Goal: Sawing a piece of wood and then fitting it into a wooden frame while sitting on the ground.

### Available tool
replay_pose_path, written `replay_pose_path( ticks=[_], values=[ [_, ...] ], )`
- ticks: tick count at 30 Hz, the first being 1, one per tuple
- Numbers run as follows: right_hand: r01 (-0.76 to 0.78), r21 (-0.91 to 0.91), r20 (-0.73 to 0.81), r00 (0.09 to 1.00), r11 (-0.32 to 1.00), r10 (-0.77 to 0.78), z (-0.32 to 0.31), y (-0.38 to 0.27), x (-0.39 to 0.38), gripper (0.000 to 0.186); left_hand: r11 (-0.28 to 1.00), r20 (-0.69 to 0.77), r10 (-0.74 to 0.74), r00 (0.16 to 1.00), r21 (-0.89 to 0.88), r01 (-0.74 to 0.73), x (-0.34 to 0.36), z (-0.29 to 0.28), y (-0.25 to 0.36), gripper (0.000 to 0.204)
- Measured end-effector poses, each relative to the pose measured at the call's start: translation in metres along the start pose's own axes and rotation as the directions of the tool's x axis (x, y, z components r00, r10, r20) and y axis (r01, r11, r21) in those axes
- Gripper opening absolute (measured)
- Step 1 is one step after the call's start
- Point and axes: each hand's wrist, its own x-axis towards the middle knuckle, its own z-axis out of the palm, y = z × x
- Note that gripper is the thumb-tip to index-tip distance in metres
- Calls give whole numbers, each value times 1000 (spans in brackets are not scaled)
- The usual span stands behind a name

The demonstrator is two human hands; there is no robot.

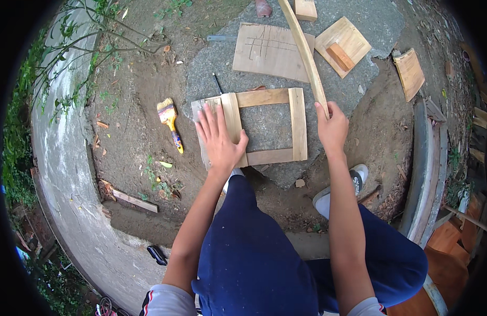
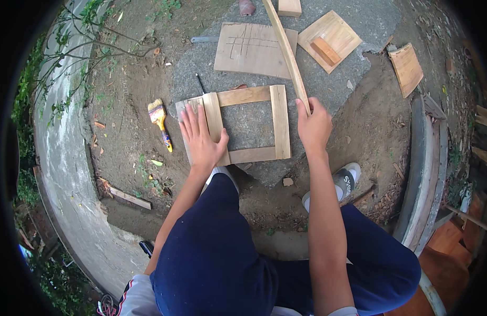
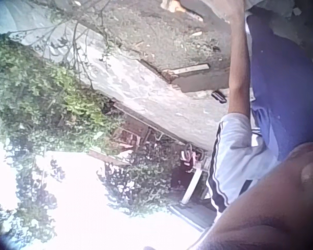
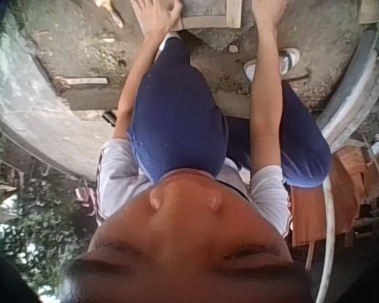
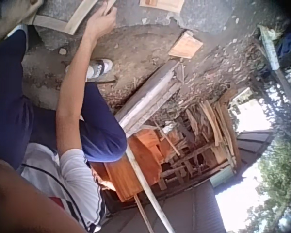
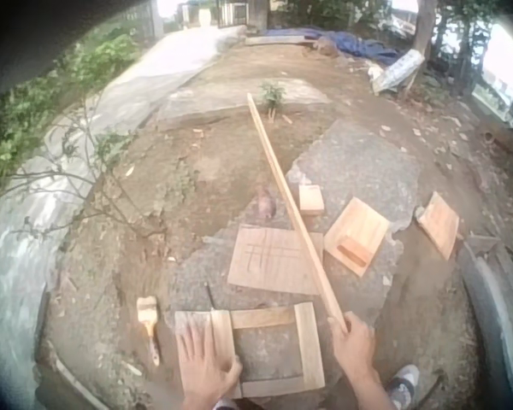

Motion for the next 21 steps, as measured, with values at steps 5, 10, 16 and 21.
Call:
replay_pose_path(
  ticks=[5,10,16,21],
  values=[
    [-83,205,78,995,975,69,11,7,-7,35,992,1,55,998,-113,-55,-4,5,2,100],
    [-164,289,156,980,943,123,15,12,-9,36,993,-7,59,998,-105,-59,-6,8,1,95],
    [-227,391,180,969,892,168,26,23,-11,40,991,5,102,995,-86,-101,-6,8,0,90],
    [-243,391,158,968,888,195,34,30,-12,42,988,-4,117,993,-101,-117,-6,7,-1,87]
  ],
)
